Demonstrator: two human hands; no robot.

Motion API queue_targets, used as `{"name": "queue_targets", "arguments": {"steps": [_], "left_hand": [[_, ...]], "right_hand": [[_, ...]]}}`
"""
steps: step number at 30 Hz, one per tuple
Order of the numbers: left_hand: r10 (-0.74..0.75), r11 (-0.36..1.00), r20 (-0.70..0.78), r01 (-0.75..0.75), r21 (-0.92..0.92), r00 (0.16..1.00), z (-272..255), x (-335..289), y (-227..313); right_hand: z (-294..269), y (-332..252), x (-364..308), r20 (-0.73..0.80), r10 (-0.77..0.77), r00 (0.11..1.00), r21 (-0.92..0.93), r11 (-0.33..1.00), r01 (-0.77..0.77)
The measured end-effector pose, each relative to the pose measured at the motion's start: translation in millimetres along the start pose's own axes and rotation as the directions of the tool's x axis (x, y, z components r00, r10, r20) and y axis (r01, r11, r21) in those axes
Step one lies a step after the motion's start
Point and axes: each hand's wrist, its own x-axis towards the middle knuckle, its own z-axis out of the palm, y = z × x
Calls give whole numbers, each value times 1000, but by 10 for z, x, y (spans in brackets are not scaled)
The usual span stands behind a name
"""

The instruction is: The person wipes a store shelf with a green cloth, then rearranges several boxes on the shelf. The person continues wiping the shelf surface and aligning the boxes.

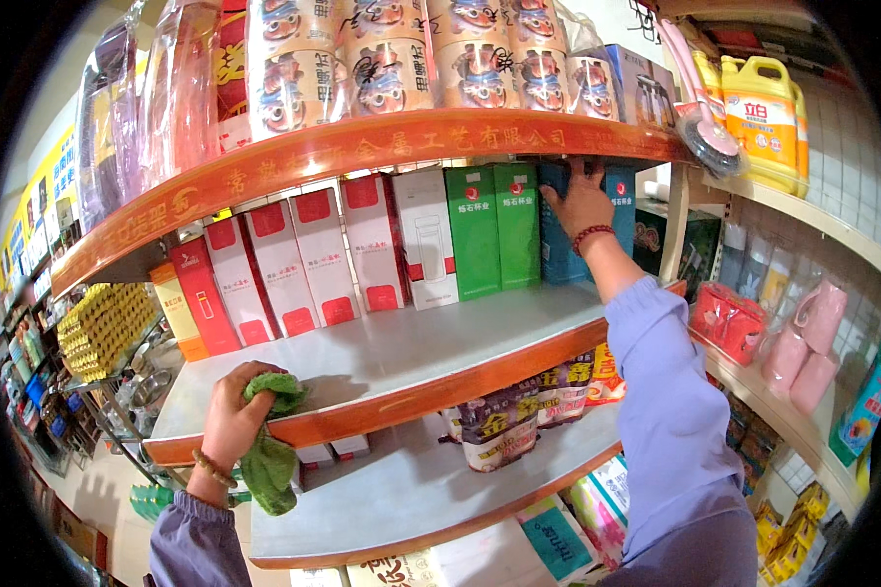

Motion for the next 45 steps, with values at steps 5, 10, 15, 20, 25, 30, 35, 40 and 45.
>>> {"name": "queue_targets", "arguments": {"steps": [5,10,15,20,25,30,35,40,45], "left_hand": [[7,999,-2,-7,-38,1000,14,6,-91],[7,999,9,-6,-37,1000,16,15,-58],[23,999,7,-22,-27,1000,11,13,-68],[13,1000,12,-13,5,1000,4,8,-24],[32,999,5,-32,-12,999,22,15,-27],[27,999,3,-27,23,1000,10,4,-17],[23,1000,-4,-23,-6,1000,30,12,-31],[53,999,3,-53,3,999,10,14,-29],[34,999,1,-34,-5,999,3,4,-50]], "right_hand": [[-139,-18,-115,-106,-55,993,86,994,64],[-229,78,-28,-79,-118,990,119,985,127],[-272,86,39,-94,-208,974,118,969,218],[-284,136,68,-48,-209,977,132,968,214],[-308,230,46,-25,-187,982,170,967,188],[-603,125,-447,58,-30,998,103,994,23],[-487,228,-868,251,220,943,-37,975,-217],[-326,408,-857,397,377,837,-46,919,-392],[-237,505,-867,399,339,852,41,922,-386]]}}
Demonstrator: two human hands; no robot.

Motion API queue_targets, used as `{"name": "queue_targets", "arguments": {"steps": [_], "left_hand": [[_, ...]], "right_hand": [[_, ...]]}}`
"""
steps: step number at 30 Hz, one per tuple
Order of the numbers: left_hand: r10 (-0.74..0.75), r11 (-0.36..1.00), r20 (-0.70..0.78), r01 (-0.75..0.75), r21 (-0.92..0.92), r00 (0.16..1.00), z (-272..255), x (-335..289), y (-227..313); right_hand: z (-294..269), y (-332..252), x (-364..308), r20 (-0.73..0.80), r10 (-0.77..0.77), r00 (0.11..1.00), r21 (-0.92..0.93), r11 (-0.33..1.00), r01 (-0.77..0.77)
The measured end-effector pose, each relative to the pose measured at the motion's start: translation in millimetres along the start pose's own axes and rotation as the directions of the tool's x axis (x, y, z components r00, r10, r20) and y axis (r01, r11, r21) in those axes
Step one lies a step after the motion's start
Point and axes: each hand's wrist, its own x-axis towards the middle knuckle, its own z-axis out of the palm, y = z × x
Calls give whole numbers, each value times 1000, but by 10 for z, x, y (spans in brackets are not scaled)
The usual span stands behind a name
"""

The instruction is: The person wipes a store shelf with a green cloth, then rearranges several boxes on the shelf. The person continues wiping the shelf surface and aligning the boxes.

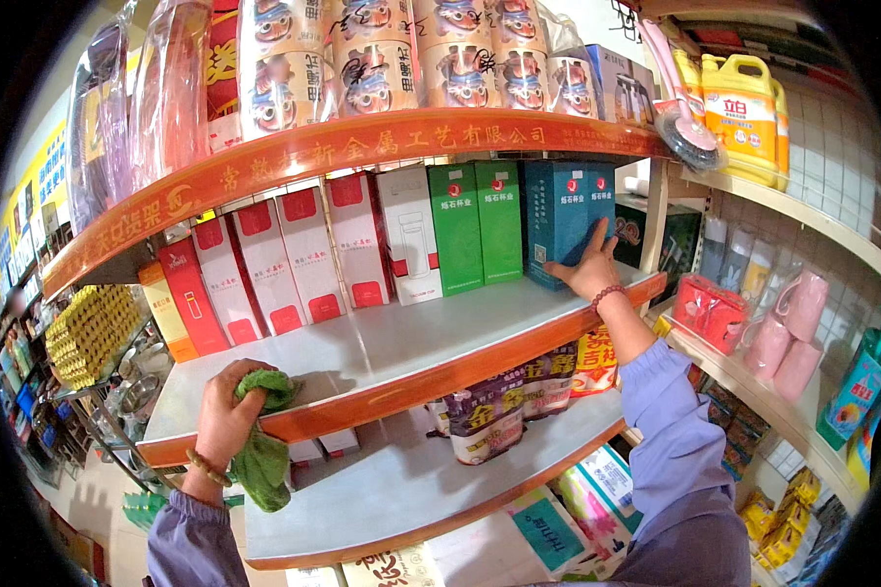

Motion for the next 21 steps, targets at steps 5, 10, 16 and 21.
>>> {"name": "queue_targets", "arguments": {"steps": [5,10,16,21], "left_hand": [[21,1000,0,-21,7,1000,3,-11,15],[-8,999,2,8,32,1000,7,0,34],[11,1000,6,-12,28,1000,-7,4,-15],[4,1000,9,-4,15,1000,-11,-8,1]], "right_hand": [[57,4,1,-52,-5,999,-52,999,3],[18,-141,-135,-104,-52,993,-136,990,37],[14,-245,-160,-81,-5,997,-134,991,-6],[-12,-328,-183,-72,68,995,-139,987,-77]]}}
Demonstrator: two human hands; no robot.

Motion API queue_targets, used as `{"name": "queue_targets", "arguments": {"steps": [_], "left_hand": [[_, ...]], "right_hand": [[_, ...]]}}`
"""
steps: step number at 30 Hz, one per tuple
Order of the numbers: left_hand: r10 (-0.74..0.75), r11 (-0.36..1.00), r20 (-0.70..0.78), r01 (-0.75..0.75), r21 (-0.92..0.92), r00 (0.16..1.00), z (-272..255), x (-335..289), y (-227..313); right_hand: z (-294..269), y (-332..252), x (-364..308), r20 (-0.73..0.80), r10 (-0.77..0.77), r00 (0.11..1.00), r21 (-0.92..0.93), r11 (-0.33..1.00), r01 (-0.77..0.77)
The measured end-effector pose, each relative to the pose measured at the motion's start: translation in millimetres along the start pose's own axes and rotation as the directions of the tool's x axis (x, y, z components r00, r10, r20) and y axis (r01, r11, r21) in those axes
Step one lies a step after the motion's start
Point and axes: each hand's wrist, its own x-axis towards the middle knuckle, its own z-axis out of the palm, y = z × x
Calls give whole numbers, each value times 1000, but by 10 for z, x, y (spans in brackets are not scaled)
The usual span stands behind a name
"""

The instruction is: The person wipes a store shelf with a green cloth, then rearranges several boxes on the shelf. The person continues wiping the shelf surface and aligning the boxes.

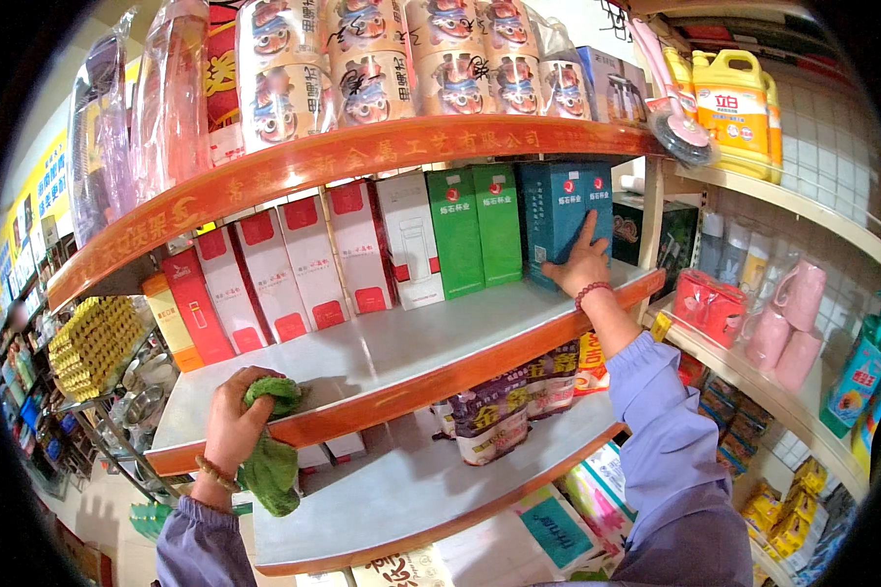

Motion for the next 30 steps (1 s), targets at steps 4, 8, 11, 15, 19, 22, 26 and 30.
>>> {"name": "queue_targets", "arguments": {"steps": [4,8,11,15,19,22,26,30], "left_hand": [[31,999,2,-31,25,1000,-2,5,-32],[7,999,6,-8,38,1000,5,-4,10],[16,997,0,-16,70,1000,2,-8,45],[21,996,8,-22,83,1000,-6,-3,46],[11,997,0,-11,76,1000,-9,-11,76],[20,997,-1,-20,79,1000,-8,-8,32],[46,993,-2,-45,105,999,0,4,28],[29,998,0,-29,54,1000,2,-8,-5]], "right_hand": [[85,49,87,-32,21,999,-15,1000,-22],[83,59,43,-152,-132,980,-46,991,126],[-56,-204,-137,-328,-503,800,-110,861,496],[73,-758,110,-306,-690,656,-49,700,713],[177,-1126,435,-262,-633,728,-35,761,648],[322,-1172,707,-194,-574,795,-54,816,576],[272,-1020,634,-250,-596,763,-91,799,594],[87,-1044,269,-389,-479,787,15,851,525]]}}
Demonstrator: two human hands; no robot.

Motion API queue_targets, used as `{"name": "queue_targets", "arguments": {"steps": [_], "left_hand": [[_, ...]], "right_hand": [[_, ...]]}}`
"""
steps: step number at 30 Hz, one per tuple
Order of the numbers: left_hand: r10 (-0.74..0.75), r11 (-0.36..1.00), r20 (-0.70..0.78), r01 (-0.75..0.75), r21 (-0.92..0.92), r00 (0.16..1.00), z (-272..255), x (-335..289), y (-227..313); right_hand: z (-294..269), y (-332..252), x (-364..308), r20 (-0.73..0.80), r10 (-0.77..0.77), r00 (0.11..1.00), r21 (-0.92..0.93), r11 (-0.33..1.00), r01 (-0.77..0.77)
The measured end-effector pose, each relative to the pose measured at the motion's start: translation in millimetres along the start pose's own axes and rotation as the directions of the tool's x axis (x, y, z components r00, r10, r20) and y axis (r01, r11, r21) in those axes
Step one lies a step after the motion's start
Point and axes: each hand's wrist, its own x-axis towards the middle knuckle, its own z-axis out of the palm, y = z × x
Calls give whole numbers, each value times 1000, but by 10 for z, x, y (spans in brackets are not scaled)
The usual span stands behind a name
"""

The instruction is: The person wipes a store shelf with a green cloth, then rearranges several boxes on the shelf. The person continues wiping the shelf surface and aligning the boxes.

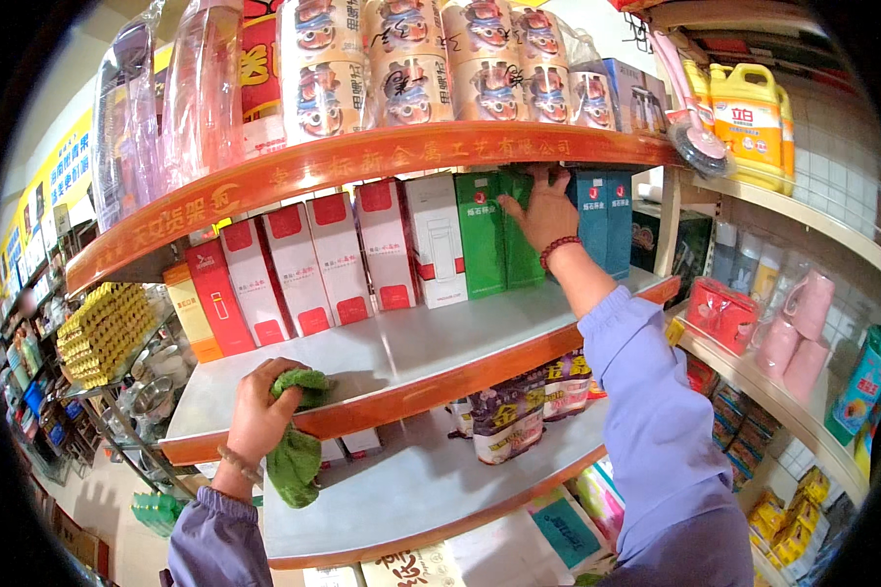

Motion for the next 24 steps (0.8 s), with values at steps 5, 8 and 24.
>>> {"name": "queue_targets", "arguments": {"steps": [5,8,24], "left_hand": [[20,1000,8,-20,9,1000,-4,7,-10],[50,998,-12,-50,44,999,-12,3,-1],[42,999,25,-42,20,999,-3,28,-12]], "right_hand": [[-173,-50,-99,-4,102,995,124,987,-101],[-146,93,-5,-29,41,999,157,987,-36],[-382,153,109,-21,17,1000,93,996,-15]]}}
